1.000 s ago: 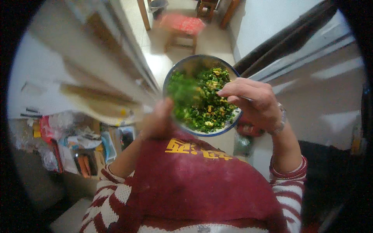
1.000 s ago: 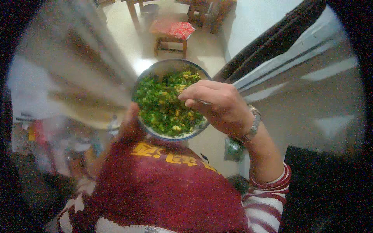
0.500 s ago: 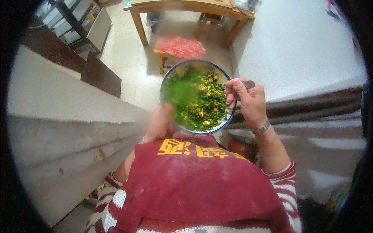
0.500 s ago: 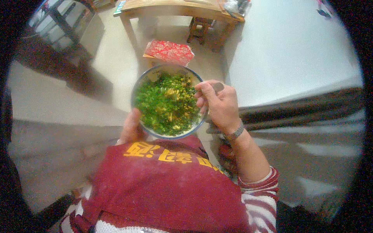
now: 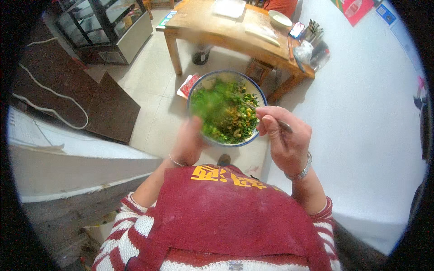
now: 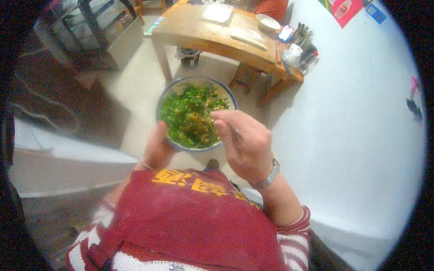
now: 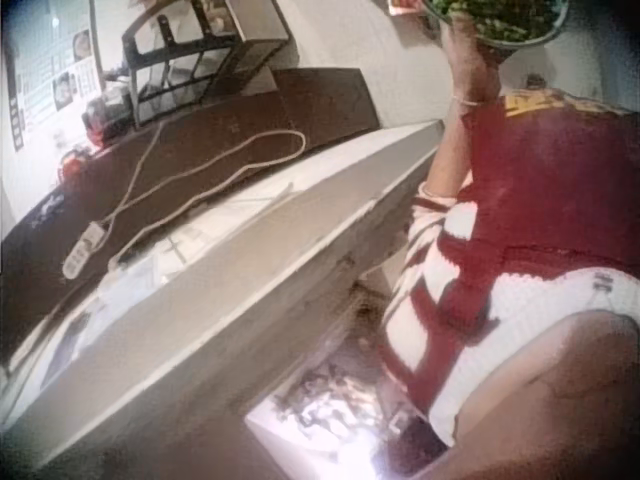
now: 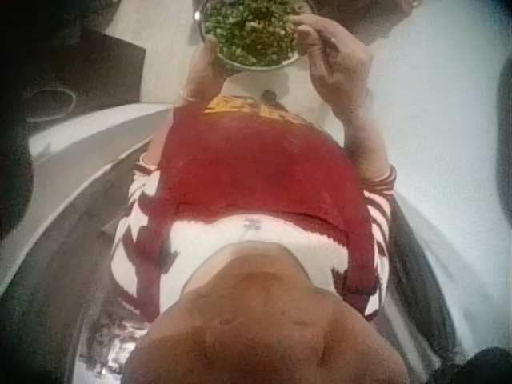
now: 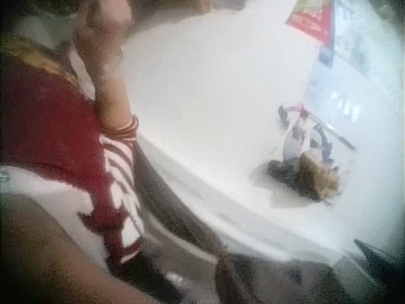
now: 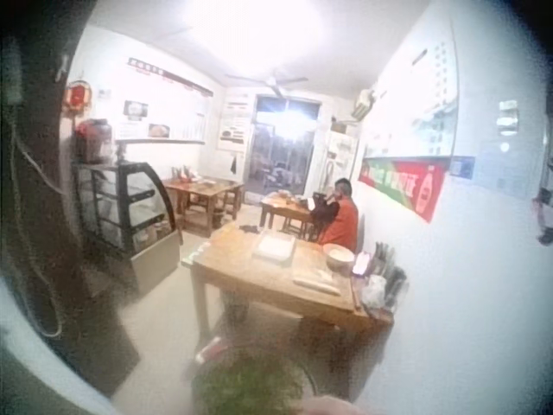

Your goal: The person chops green leafy vegetables on a cutting board using a cleaver, then scrapes the chopped pieces into a bowl containing other ingredients. The person carries the bowl to a table and mixes the contents with a spoon.

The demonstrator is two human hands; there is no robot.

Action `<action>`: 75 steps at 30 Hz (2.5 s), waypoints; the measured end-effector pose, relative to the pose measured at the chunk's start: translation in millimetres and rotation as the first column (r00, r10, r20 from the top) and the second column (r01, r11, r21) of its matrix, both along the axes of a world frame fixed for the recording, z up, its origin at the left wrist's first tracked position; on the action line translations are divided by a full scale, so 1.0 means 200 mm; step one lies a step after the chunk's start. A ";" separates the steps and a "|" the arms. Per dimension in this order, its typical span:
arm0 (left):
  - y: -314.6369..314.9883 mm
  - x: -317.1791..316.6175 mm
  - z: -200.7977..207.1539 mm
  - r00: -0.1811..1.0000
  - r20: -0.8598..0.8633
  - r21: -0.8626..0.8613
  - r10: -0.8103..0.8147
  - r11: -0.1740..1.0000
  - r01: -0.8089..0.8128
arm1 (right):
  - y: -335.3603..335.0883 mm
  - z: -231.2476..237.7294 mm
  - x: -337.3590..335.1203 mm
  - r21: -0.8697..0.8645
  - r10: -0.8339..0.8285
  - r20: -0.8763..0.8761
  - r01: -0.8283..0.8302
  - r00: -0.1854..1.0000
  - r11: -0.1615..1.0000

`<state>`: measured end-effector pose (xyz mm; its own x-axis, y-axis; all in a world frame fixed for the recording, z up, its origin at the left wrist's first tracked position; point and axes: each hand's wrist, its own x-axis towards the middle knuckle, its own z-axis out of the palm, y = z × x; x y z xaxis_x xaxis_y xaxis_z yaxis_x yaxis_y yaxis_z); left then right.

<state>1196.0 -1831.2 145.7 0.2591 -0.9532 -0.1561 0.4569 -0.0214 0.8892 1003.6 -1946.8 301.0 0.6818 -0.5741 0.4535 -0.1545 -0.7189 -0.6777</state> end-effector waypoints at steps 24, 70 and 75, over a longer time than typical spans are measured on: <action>0.13 -0.11 0.15 0.865 -0.491 -0.056 0.106 0.987 -0.153 | 0.23 -0.09 -0.06 -0.099 0.217 -0.099 -0.226 0.971 0.969; -2.26 1.37 0.27 0.832 -0.505 0.046 0.229 0.970 -0.239 | -2.28 0.08 1.59 0.413 0.113 -0.006 -0.101 0.994 0.905; -2.29 1.67 -0.21 0.883 -0.418 0.048 0.213 0.976 -0.212 | -2.40 -0.34 1.92 0.117 0.195 -0.171 -0.176 0.966 0.977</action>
<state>1530.8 -2288.6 103.4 0.3657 -0.8824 -0.2960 0.7802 0.1172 0.6145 1388.4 -2426.5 232.5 0.8458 -0.4657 0.2601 -0.1511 -0.6767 -0.7206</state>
